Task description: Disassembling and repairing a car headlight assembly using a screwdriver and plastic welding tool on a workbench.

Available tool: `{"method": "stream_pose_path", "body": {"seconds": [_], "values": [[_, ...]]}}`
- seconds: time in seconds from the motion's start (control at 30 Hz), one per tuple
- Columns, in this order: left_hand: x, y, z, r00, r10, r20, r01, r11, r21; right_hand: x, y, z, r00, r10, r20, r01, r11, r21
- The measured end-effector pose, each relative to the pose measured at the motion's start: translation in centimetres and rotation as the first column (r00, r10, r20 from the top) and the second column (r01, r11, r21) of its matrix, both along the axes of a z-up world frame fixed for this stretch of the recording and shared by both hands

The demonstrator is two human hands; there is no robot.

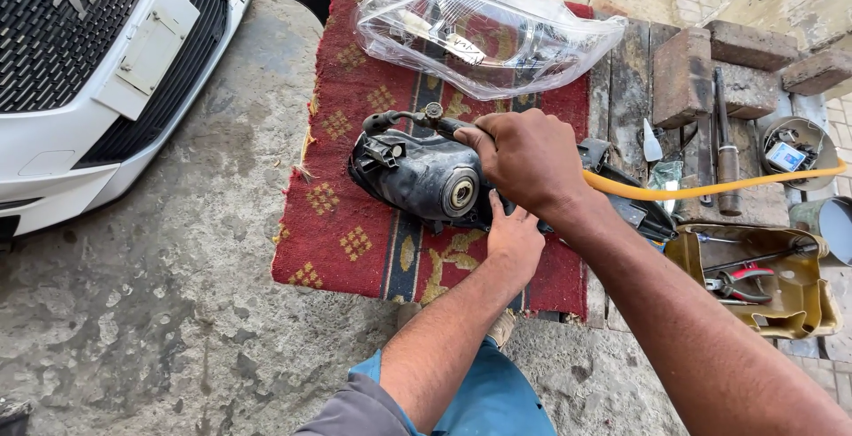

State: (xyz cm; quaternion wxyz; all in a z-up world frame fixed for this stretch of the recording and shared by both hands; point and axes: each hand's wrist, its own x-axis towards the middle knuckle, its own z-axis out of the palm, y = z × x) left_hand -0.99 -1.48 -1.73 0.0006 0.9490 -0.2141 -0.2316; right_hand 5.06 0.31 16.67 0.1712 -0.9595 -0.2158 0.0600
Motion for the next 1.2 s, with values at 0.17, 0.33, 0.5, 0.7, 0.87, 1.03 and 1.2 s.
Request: {"method": "stream_pose_path", "body": {"seconds": [0.17,0.33,0.5,0.7,0.87,1.03,1.2], "values": [[0.1,0.3,0.6,1.0,-0.003,-0.003,0.003,1.0,-0.008,0.3,-0.6,-0.3,1.0,-0.018,0.008,0.018,1.0,0.0],[-0.2,0.9,2.5,1.0,-0.02,0.011,0.02,1.0,0.011,0.2,-1.7,-0.3,1.0,-0.028,0.008,0.028,1.0,0.008],[-0.4,1.0,2.7,0.999,-0.028,0.045,0.027,0.999,0.018,0.3,-2.9,-0.9,0.998,-0.066,0.006,0.066,0.998,0.0],[-0.6,0.8,1.4,0.996,-0.038,0.078,0.036,0.999,0.031,0.6,-4.8,-1.5,0.995,-0.103,-0.01,0.102,0.991,-0.091],[-0.9,1.4,3.1,0.995,-0.048,0.09,0.044,0.998,0.055,0.5,-5.9,-1.9,0.991,-0.132,0.031,0.135,0.985,-0.108],[-0.7,1.4,3.0,0.994,-0.065,0.088,0.058,0.996,0.075,0.4,-7.0,-1.9,0.988,-0.149,0.05,0.153,0.983,-0.105],[-0.1,0.8,0.7,0.993,-0.063,0.096,0.058,0.997,0.052,0.2,-8.0,-1.0,0.983,-0.182,0.033,0.185,0.977,-0.104]]}}
